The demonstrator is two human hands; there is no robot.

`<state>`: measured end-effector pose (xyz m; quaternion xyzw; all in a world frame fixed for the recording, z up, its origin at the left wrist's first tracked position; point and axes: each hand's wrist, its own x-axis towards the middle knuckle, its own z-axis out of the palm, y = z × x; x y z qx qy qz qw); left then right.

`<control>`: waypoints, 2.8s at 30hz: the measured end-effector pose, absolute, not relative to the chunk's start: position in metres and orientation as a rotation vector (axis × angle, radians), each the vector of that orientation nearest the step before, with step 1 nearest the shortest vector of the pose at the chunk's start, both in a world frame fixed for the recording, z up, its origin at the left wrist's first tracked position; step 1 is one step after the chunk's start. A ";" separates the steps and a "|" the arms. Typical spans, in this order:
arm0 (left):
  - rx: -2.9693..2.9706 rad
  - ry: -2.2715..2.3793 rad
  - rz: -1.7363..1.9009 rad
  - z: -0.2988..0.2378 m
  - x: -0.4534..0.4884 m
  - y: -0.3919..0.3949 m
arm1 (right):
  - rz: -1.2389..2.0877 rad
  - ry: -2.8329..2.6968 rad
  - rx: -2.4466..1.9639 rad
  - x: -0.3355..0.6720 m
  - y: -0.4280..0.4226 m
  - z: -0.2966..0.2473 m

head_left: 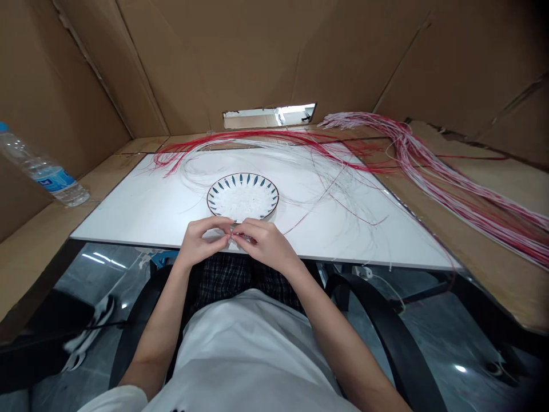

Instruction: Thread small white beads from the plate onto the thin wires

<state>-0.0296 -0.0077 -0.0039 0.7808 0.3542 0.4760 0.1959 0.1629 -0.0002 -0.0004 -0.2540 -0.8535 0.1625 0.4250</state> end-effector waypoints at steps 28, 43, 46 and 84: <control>2.034 0.996 1.299 -0.001 -0.031 -0.009 | 0.523 -1.991 -0.819 0.162 -0.002 0.001; 2.555 1.327 0.540 0.051 0.004 0.049 | 0.472 -1.937 -0.882 0.163 -0.007 -0.002; 2.579 1.355 0.451 0.048 0.011 0.053 | 0.505 -1.915 -0.882 0.162 -0.007 -0.004; 1.314 0.754 1.451 0.042 -0.006 0.067 | 0.652 -1.573 -0.805 0.171 0.056 0.045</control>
